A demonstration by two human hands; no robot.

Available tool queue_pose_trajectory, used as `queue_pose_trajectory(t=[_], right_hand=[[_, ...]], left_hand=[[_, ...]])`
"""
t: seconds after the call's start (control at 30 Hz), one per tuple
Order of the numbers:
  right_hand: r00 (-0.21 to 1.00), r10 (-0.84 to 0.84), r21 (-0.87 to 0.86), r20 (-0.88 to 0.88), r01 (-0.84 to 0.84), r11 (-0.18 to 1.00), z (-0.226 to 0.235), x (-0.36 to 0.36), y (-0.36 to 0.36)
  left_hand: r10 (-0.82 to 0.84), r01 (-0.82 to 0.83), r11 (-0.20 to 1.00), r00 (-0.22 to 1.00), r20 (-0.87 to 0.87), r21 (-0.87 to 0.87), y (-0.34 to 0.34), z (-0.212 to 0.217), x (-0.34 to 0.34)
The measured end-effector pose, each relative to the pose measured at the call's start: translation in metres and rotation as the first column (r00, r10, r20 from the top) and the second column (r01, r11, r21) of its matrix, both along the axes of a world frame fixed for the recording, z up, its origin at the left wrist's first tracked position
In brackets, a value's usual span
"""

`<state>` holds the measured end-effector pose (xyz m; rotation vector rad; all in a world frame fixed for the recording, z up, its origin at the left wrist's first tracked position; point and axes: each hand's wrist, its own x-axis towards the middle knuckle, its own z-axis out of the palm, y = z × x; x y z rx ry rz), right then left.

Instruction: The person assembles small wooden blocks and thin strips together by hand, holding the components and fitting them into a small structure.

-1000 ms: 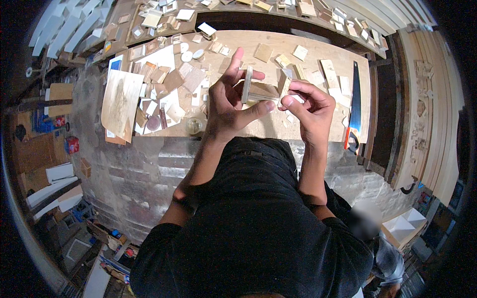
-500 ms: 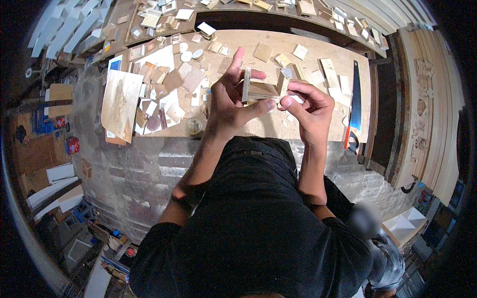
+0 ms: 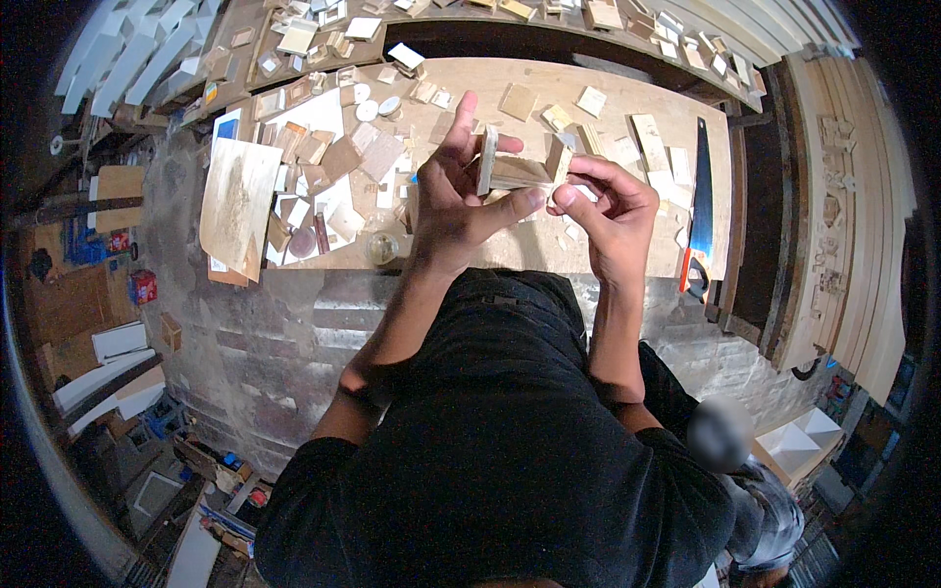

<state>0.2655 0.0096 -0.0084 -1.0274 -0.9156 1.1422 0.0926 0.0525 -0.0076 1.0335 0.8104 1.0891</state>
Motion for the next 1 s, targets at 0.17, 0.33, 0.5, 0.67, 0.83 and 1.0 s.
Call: queue_pose_trajectory(t=[0.17,0.33,0.5,0.67,0.83,1.0], right_hand=[[0.998,-0.01,0.031,-0.063,0.012,0.999,-0.004,0.0,-0.001],[0.99,-0.055,0.033,-0.127,0.06,0.998,-0.006,-0.004,-0.001],[0.976,-0.069,0.045,-0.205,0.08,0.996,-0.009,-0.007,-0.002],[0.978,-0.08,0.039,-0.193,0.089,0.995,-0.01,-0.007,-0.002],[0.979,-0.07,0.049,-0.193,0.081,0.995,-0.01,-0.008,-0.002],[0.973,-0.079,0.035,-0.219,0.089,0.995,-0.008,-0.01,-0.001]], left_hand=[[0.07,-0.071,0.997,0.996,0.056,0.019,-0.006,-0.002,0.008],[0.113,-0.121,0.99,0.986,0.12,0.066,-0.009,-0.002,0.014],[0.114,-0.133,0.983,0.983,0.145,0.128,-0.006,-0.007,0.015],[0.114,-0.124,0.98,0.991,0.074,0.156,-0.003,0.002,0.013],[0.118,-0.142,0.966,0.986,0.118,0.218,0.0,-0.003,0.016],[0.131,-0.149,0.954,0.988,0.086,0.259,-0.001,0.0,0.015]])
